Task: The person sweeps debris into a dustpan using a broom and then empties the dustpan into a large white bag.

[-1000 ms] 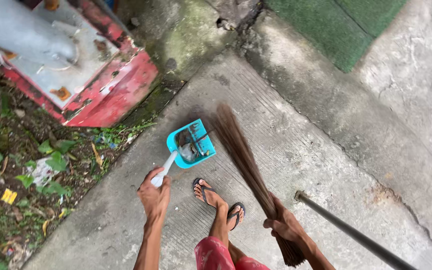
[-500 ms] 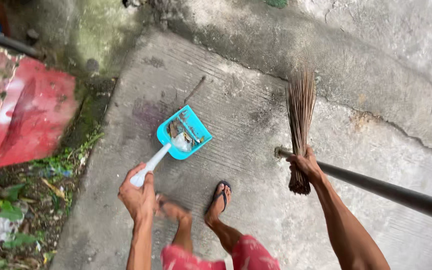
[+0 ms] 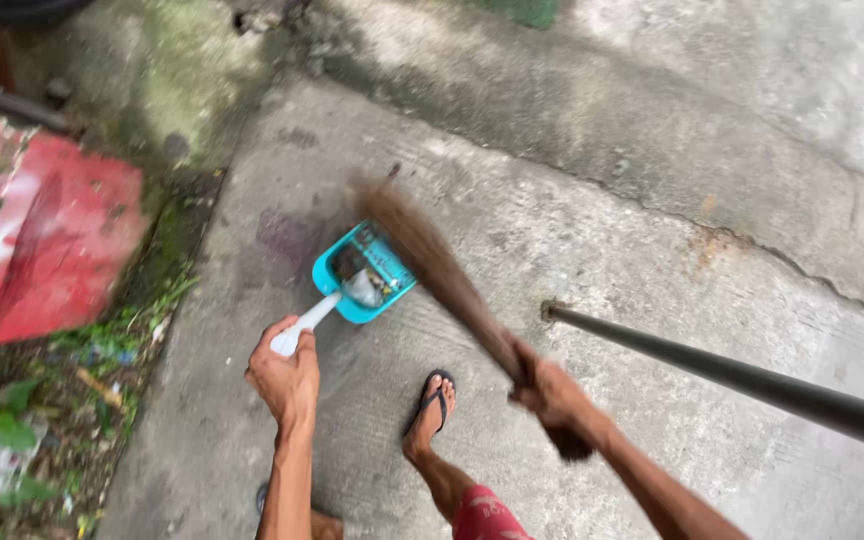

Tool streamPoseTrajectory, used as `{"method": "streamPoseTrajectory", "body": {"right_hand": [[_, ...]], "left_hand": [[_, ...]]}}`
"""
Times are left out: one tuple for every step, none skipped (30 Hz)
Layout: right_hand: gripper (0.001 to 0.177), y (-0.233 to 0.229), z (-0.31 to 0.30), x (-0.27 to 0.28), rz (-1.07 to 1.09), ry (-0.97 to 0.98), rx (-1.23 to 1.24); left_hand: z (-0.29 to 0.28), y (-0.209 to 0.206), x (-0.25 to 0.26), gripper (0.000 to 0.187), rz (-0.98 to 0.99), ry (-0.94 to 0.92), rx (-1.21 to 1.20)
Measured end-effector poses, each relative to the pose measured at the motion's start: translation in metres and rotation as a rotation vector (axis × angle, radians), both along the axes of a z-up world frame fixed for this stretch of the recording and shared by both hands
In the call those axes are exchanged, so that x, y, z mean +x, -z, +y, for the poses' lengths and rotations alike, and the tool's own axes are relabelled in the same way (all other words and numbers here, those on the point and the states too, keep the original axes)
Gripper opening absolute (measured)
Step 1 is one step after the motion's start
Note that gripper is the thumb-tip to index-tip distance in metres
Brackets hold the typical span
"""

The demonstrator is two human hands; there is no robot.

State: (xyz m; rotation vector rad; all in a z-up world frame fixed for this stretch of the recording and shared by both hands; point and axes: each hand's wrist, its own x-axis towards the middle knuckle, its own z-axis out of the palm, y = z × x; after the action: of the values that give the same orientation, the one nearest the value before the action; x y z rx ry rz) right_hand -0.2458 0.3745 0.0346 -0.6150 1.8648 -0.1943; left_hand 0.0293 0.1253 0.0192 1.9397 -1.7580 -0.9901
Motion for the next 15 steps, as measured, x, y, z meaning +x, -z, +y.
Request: {"method": "streamPoseTrajectory", "body": {"right_hand": [[0.103, 0.019, -0.025, -0.013, 0.023, 0.006, -0.037], [0.106, 0.041, -0.048, -0.024, 0.086, 0.008, -0.008], [0.11, 0.063, -0.069, -0.039, 0.149, 0.01, 0.018], [0.11, 0.09, -0.096, -0.051, 0.205, -0.029, -0.041], [0.11, 0.115, -0.119, -0.057, 0.266, -0.06, -0.094], [0.11, 0.139, -0.138, -0.054, 0.255, -0.084, -0.092], [0.115, 0.157, -0.153, -0.048, 0.323, -0.153, -0.121], [0.121, 0.163, -0.163, -0.037, 0.39, -0.223, -0.151], [0.112, 0.164, -0.164, -0.024, 0.276, -0.28, 0.033], [0.102, 0.159, -0.157, -0.001, 0.163, -0.335, 0.218], [0.102, 0.147, -0.144, 0.022, 0.157, -0.406, 0.197], [0.103, 0.131, -0.126, 0.045, 0.151, -0.477, 0.176], [0.104, 0.111, -0.108, 0.062, 0.14, -0.543, 0.158], [0.106, 0.091, -0.093, 0.073, 0.13, -0.609, 0.14], [0.107, 0.072, -0.081, 0.082, 0.106, -0.588, 0.162]], "left_hand": [[-0.001, 0.001, 0.015, 0.023, -0.016, -0.032, -0.004], [-0.001, 0.003, 0.028, 0.023, 0.071, -0.076, -0.05], [0.002, 0.004, 0.039, 0.022, 0.156, -0.117, -0.099], [0.002, 0.004, 0.05, 0.022, 0.138, -0.148, -0.105], [0.002, 0.005, 0.06, 0.023, 0.112, -0.204, -0.083], [0.003, 0.006, 0.069, 0.023, 0.086, -0.261, -0.061], [0.005, 0.007, 0.074, 0.023, 0.079, -0.28, -0.06], [0.007, 0.007, 0.079, 0.023, 0.078, -0.314, -0.026], [0.005, 0.009, 0.084, 0.023, 0.085, -0.344, 0.005], [0.002, 0.011, 0.09, 0.023, 0.087, -0.361, 0.003], [0.0, 0.013, 0.095, 0.023, 0.023, -0.337, -0.041], [-0.001, 0.015, 0.101, 0.023, -0.041, -0.312, -0.084], [-0.002, 0.015, 0.11, 0.023, -0.04, -0.325, -0.085], [-0.003, 0.015, 0.117, 0.024, 0.012, -0.371, -0.017], [-0.003, 0.015, 0.127, 0.025, 0.061, -0.415, 0.046]]}}
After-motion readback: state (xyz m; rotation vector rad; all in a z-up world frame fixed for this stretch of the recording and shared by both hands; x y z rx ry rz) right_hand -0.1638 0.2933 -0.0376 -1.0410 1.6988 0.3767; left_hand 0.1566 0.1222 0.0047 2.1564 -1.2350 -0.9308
